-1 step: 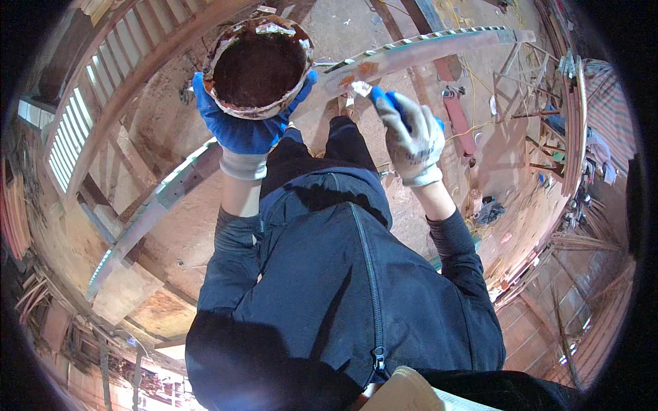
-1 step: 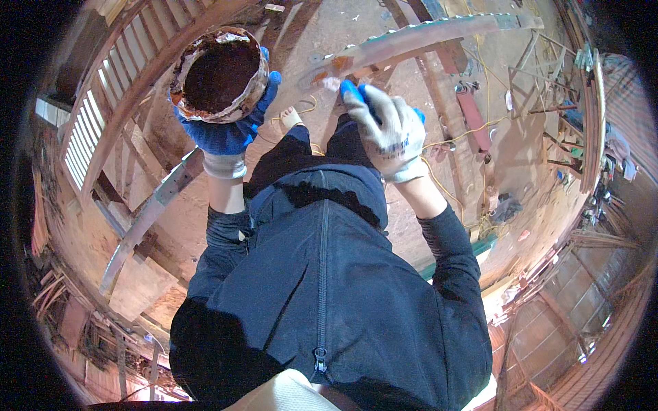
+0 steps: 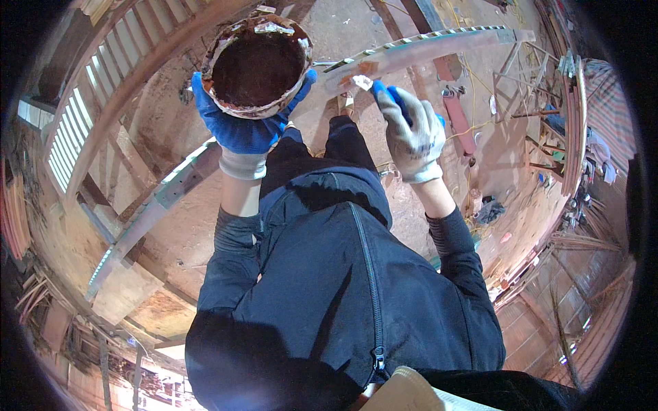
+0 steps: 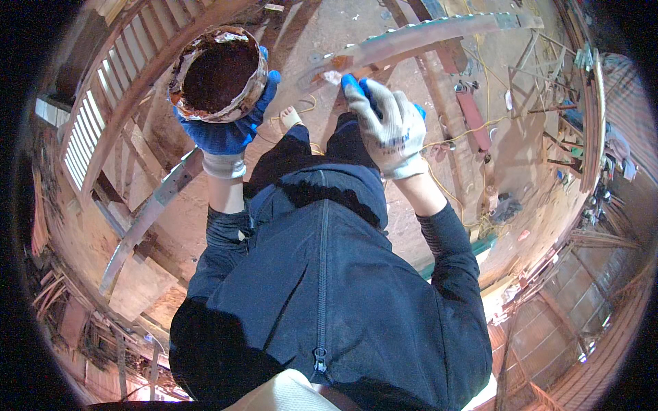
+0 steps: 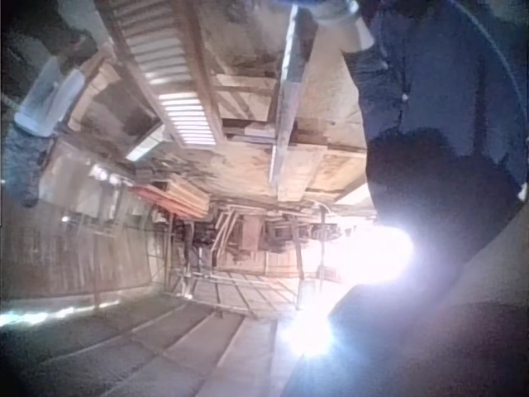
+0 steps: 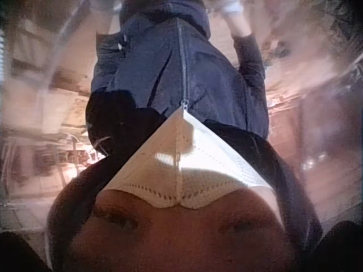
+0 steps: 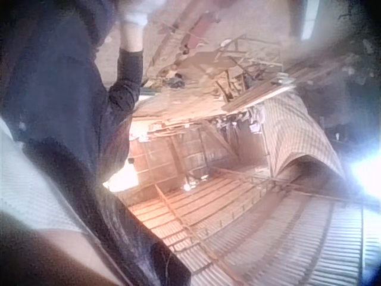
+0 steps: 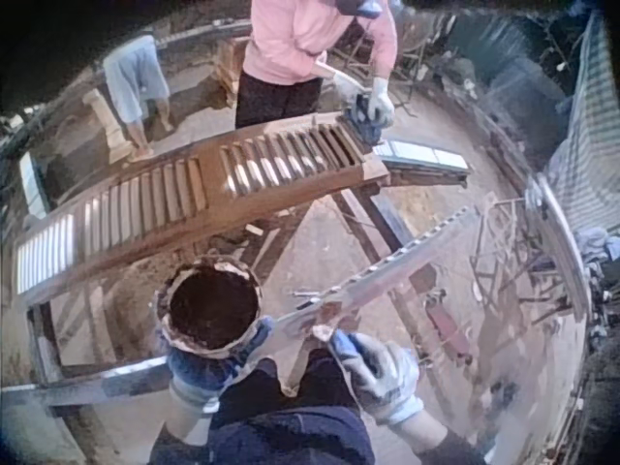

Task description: The person sands a wooden slatted panel using a handheld electric sander, then mixes a dark liquid with a yellow additive in a small container. They apply the mixture to a long metal strip with a brush.

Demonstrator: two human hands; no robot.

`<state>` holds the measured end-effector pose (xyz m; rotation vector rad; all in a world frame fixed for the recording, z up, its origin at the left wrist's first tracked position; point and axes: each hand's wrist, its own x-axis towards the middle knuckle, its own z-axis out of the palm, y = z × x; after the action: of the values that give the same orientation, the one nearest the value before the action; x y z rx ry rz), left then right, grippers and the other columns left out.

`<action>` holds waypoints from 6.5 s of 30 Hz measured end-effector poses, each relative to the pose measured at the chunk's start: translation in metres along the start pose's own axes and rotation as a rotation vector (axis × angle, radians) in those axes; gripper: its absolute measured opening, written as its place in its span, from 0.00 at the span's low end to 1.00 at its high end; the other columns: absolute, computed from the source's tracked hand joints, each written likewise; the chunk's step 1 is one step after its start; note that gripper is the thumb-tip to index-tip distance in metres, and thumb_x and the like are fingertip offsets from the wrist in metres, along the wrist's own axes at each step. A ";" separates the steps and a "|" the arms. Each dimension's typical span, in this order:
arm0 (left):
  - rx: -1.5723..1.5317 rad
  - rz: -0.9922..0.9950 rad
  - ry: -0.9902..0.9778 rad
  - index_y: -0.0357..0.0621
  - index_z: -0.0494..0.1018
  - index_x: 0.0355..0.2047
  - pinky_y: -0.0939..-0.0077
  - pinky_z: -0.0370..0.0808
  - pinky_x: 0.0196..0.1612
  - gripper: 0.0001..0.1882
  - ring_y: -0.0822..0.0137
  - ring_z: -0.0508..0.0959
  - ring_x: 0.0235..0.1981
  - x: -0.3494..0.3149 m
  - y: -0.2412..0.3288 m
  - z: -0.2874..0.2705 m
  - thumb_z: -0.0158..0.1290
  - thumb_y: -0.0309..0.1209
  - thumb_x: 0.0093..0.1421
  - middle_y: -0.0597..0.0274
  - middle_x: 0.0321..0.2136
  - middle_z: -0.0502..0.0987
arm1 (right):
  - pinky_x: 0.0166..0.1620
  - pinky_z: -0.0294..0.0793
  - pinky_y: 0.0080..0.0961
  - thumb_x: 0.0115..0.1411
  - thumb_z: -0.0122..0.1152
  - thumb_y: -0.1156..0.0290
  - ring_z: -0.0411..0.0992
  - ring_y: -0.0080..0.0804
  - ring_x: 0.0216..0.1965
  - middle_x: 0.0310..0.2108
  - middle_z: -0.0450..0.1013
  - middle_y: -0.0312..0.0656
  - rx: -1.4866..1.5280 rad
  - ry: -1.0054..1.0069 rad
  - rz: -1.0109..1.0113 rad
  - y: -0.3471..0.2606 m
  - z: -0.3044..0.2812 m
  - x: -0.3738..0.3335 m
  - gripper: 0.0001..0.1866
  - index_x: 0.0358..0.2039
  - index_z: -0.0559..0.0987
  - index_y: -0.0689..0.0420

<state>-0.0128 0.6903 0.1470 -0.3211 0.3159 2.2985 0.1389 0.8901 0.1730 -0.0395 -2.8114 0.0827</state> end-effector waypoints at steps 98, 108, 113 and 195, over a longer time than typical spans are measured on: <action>-0.414 -0.060 -0.276 0.53 0.53 0.65 0.32 0.51 0.63 0.46 0.39 0.56 0.63 0.016 0.002 -0.021 0.48 0.64 0.52 0.46 0.63 0.55 | 0.31 0.73 0.27 0.48 0.59 0.71 0.71 0.33 0.34 0.39 0.71 0.35 0.026 -0.101 0.037 -0.011 -0.015 0.032 0.26 0.52 0.74 0.47; -0.420 -0.129 -0.339 0.49 0.53 0.65 0.36 0.47 0.66 0.46 0.45 0.54 0.65 0.016 0.002 -0.025 0.52 0.59 0.50 0.47 0.64 0.56 | 0.36 0.76 0.31 0.48 0.57 0.80 0.75 0.39 0.35 0.37 0.76 0.40 0.241 -0.085 0.160 -0.008 -0.018 0.010 0.25 0.49 0.76 0.50; -0.428 -0.103 -0.304 0.51 0.53 0.65 0.36 0.47 0.66 0.48 0.45 0.53 0.66 0.016 0.000 -0.022 0.54 0.59 0.49 0.47 0.64 0.54 | 0.23 0.62 0.11 0.63 0.52 0.74 0.66 0.14 0.21 0.31 0.76 0.34 1.281 0.004 0.894 0.026 -0.021 -0.009 0.18 0.54 0.73 0.58; 0.231 0.713 0.087 0.45 0.56 0.62 0.53 0.56 0.65 0.31 0.53 0.62 0.62 -0.403 0.294 -0.181 0.40 0.49 0.65 0.51 0.60 0.63 | 0.30 0.67 0.12 0.58 0.62 0.70 0.71 0.16 0.27 0.27 0.77 0.35 1.297 -0.887 0.107 -0.528 -0.009 0.125 0.12 0.40 0.81 0.61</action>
<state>0.0629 0.1648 0.1457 -0.2083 0.8427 2.9023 0.0141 0.3680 0.2541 0.1914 -2.8510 2.3367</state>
